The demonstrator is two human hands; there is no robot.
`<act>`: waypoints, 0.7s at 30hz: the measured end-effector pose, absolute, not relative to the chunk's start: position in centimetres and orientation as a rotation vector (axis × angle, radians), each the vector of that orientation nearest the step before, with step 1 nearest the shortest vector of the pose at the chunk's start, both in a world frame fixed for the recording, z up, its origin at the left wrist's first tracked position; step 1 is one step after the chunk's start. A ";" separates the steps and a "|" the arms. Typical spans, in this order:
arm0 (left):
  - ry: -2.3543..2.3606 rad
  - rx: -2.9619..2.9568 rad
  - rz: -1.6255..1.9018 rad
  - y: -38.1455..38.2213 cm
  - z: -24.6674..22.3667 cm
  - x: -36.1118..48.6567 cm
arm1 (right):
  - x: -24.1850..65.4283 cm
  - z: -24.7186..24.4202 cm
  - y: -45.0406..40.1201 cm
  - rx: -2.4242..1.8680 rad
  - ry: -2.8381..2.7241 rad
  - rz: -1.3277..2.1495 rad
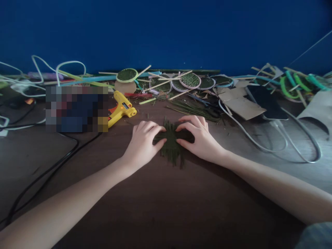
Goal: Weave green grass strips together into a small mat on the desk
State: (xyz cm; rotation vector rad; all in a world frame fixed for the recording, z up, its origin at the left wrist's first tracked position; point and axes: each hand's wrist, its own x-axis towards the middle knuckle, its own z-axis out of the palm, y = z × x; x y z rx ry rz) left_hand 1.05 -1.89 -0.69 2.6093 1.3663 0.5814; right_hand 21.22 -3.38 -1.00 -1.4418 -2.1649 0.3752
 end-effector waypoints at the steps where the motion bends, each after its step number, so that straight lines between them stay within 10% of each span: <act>1: 1.368 2.607 0.577 -1.9 -0.7 1.1 | 21.2 -1.0 -3.4 -1.440 -2.166 0.372; 21: 1.360 2.496 0.569 -1.7 -0.4 1.2 | 21.4 -0.9 -3.3 -1.407 -2.040 0.414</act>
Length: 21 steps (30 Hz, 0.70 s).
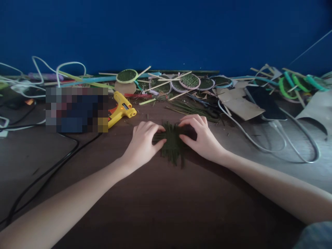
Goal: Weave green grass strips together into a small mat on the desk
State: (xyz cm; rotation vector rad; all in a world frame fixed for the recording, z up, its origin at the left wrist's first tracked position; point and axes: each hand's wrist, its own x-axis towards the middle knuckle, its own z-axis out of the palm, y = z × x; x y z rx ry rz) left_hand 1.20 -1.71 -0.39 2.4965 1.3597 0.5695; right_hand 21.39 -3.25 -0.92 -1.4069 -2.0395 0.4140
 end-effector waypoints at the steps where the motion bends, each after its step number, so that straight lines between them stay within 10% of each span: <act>1: 1.361 2.487 0.575 -1.7 -0.4 1.2 | 21.5 -0.9 -3.1 -1.403 -2.001 0.418; 21: 1.271 2.302 0.587 -1.9 0.3 0.9 | 25.3 -2.5 1.2 -1.722 -1.864 0.035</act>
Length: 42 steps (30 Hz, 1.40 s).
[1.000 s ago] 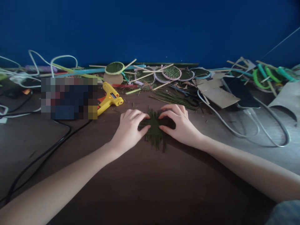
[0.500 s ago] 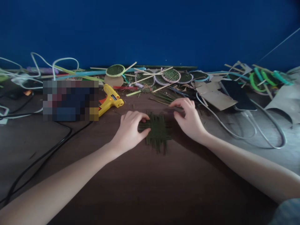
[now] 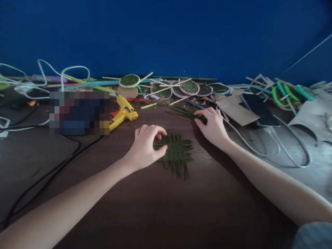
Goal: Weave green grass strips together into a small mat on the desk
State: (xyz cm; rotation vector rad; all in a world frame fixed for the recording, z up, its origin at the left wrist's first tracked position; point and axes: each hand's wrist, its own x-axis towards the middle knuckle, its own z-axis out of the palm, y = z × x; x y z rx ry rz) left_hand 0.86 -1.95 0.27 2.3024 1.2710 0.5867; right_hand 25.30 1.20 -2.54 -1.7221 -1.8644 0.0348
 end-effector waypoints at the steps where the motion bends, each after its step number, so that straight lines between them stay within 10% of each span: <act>1: 1.274 2.276 0.605 -1.9 0.3 0.8 | 25.4 -2.6 1.3 -1.700 -1.858 0.045; 42: 1.367 2.054 0.813 -1.6 0.1 0.5 | 24.9 -1.3 0.4 -1.460 -1.702 -0.001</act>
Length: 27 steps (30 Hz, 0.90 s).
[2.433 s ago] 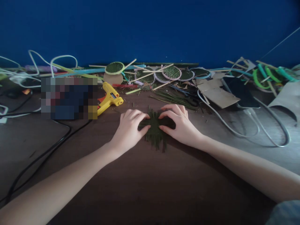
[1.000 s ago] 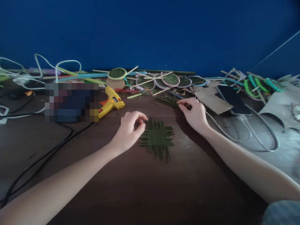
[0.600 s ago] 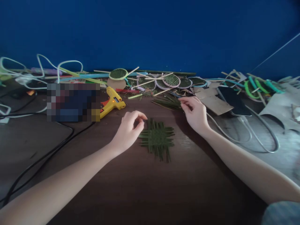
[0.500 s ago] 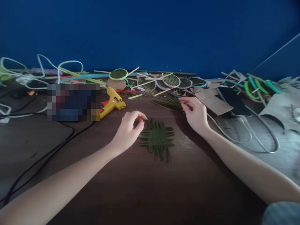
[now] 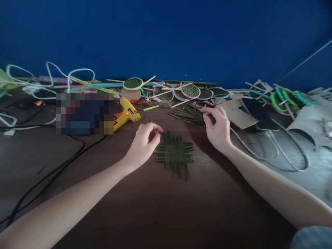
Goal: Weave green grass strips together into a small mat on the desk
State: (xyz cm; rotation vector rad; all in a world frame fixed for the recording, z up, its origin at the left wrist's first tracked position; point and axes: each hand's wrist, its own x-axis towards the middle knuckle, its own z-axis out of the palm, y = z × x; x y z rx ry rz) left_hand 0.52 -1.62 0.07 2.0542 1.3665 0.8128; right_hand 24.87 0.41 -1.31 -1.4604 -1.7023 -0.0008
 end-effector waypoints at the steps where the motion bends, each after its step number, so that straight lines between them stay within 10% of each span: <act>1: 1.363 2.057 0.821 -1.7 0.1 0.5 | 24.6 -1.2 0.2 -1.411 -1.712 0.054; 14: 1.198 2.392 0.723 -1.9 0.3 0.9 | 20.8 -0.8 -2.8 -0.897 -2.081 0.405; 27: 1.457 2.278 0.750 -1.7 0.2 1.0 | 21.3 -0.6 -2.1 -1.277 -1.937 0.522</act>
